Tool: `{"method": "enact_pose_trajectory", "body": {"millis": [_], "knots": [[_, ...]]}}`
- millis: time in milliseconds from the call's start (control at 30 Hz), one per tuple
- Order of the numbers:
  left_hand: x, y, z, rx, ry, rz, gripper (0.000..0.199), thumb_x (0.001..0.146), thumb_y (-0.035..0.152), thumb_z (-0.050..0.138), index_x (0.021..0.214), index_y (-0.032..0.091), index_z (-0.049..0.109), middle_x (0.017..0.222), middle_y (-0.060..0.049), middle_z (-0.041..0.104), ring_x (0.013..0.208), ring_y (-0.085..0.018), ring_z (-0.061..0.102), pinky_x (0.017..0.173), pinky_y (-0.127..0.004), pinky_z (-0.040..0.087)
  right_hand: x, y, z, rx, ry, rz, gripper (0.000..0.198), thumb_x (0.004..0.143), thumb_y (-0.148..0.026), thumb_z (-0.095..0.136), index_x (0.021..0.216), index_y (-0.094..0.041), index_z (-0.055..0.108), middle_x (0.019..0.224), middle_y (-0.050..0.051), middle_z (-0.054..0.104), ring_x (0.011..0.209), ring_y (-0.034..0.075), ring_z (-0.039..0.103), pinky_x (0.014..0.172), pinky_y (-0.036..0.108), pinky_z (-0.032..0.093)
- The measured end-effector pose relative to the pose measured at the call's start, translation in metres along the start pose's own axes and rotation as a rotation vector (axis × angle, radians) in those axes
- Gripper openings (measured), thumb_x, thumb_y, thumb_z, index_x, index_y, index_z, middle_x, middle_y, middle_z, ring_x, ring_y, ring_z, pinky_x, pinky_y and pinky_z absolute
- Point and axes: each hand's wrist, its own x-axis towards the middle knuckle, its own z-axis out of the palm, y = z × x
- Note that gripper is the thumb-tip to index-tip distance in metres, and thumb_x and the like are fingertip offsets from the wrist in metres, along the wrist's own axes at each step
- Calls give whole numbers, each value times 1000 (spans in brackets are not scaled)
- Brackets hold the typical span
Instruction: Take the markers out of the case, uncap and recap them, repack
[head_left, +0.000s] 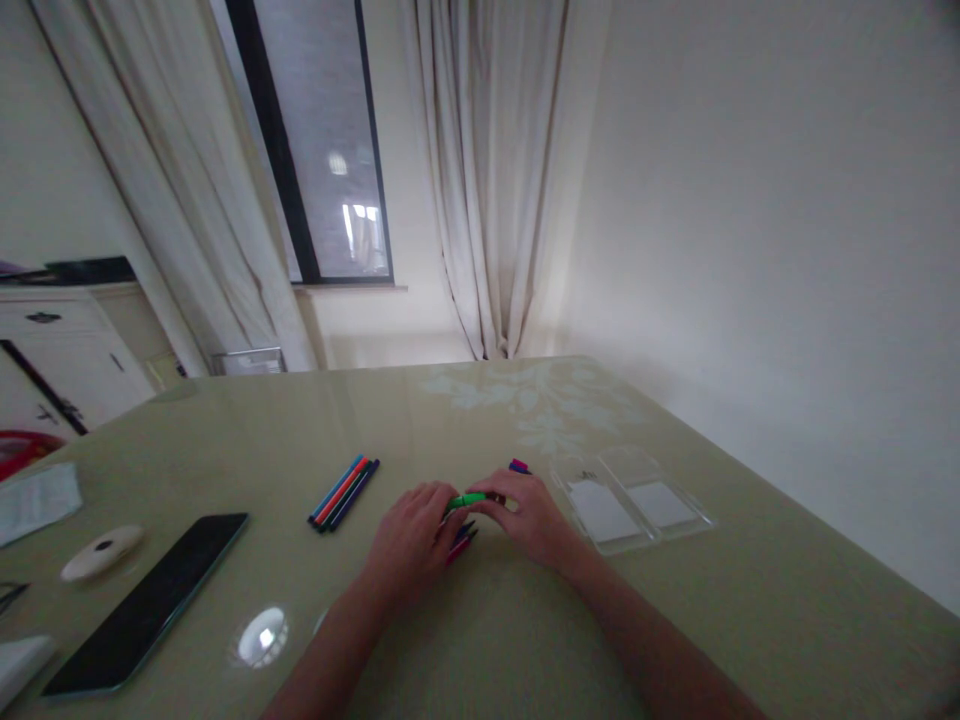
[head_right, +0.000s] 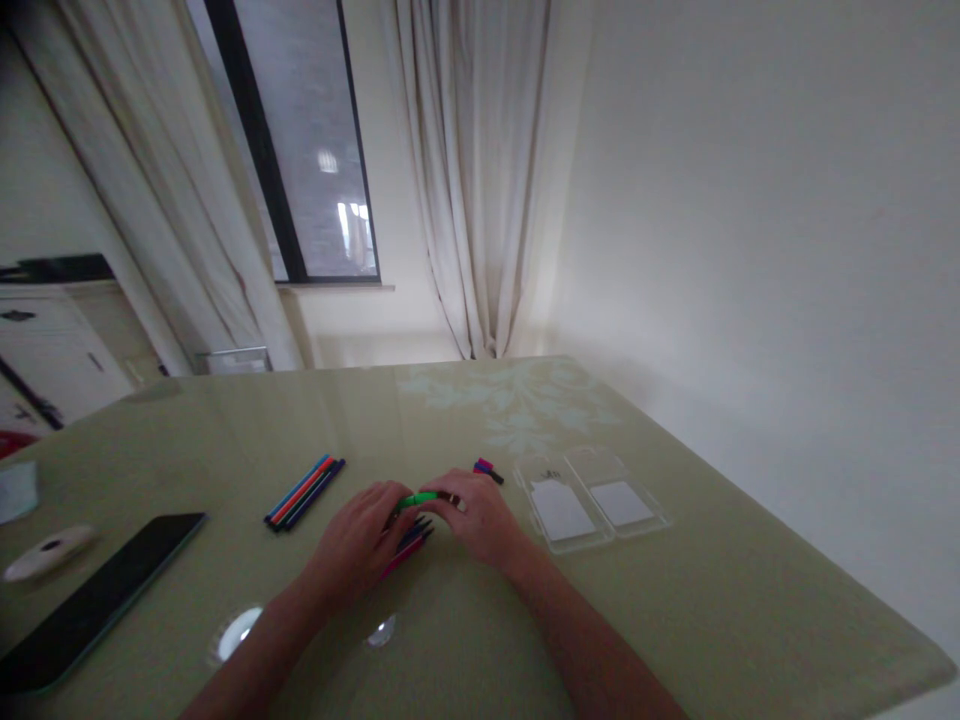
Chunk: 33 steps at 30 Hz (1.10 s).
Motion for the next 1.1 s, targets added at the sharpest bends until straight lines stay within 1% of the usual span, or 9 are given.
{"method": "enact_pose_trajectory", "body": {"millis": [233,300,400,500,567,633,733,900,1100], "knots": [[0,10,-6,113,-32,-124,38,105,53,36,94,25,58,90,-6,73,86,-24,68,71,-30,40,3,0,-8,60,40,-22,22,97,-41,66,99,-26,82,92,4,81,83,19,73,82,29,54],[0,5,-12,156,-38,-236,44,102,62,38,92,25,58,85,-5,72,82,-25,69,67,-30,39,4,8,-20,67,133,44,24,95,-44,67,97,-26,82,92,5,81,83,20,73,80,31,56],[0,-17,-20,176,5,-433,50,98,70,38,95,24,59,86,-5,72,82,-26,70,66,-31,42,5,30,-46,54,399,190,31,89,-49,69,97,-22,82,91,8,80,80,23,72,78,35,57],[-2,-43,-19,165,83,-443,45,101,59,38,106,21,60,105,-10,71,100,-28,68,82,-36,48,4,51,-63,-47,498,256,34,88,-48,67,97,-19,81,91,10,79,76,23,70,75,35,56],[-4,-55,-12,197,101,-401,36,103,46,38,108,19,61,112,-14,69,110,-28,65,92,-38,48,3,60,-66,-145,443,272,30,87,-42,66,97,-18,81,90,11,77,71,21,67,71,33,54],[-6,-61,-5,213,94,-374,31,104,36,35,104,19,61,110,-14,69,109,-28,64,95,-39,47,1,63,-65,-231,335,290,24,86,-32,64,97,-18,80,89,10,75,67,19,64,67,31,52],[-7,-64,0,182,64,-368,29,103,31,34,97,20,60,104,-11,68,101,-26,65,92,-39,48,0,59,-63,-324,178,324,17,80,-21,65,90,-19,78,85,5,74,68,17,63,68,28,48],[-5,-69,-7,65,-7,-384,24,101,31,40,89,22,58,97,-8,69,95,-24,67,86,-34,49,-3,47,-63,-466,-29,372,10,75,-14,67,81,-20,73,76,1,73,69,16,62,65,26,39],[-15,-85,-20,359,97,-603,24,100,32,42,110,20,61,110,-12,66,105,-29,66,91,-38,50,-4,38,-56,-579,-98,403,9,76,-12,66,77,-20,71,78,3,73,76,19,64,67,26,35]]}}
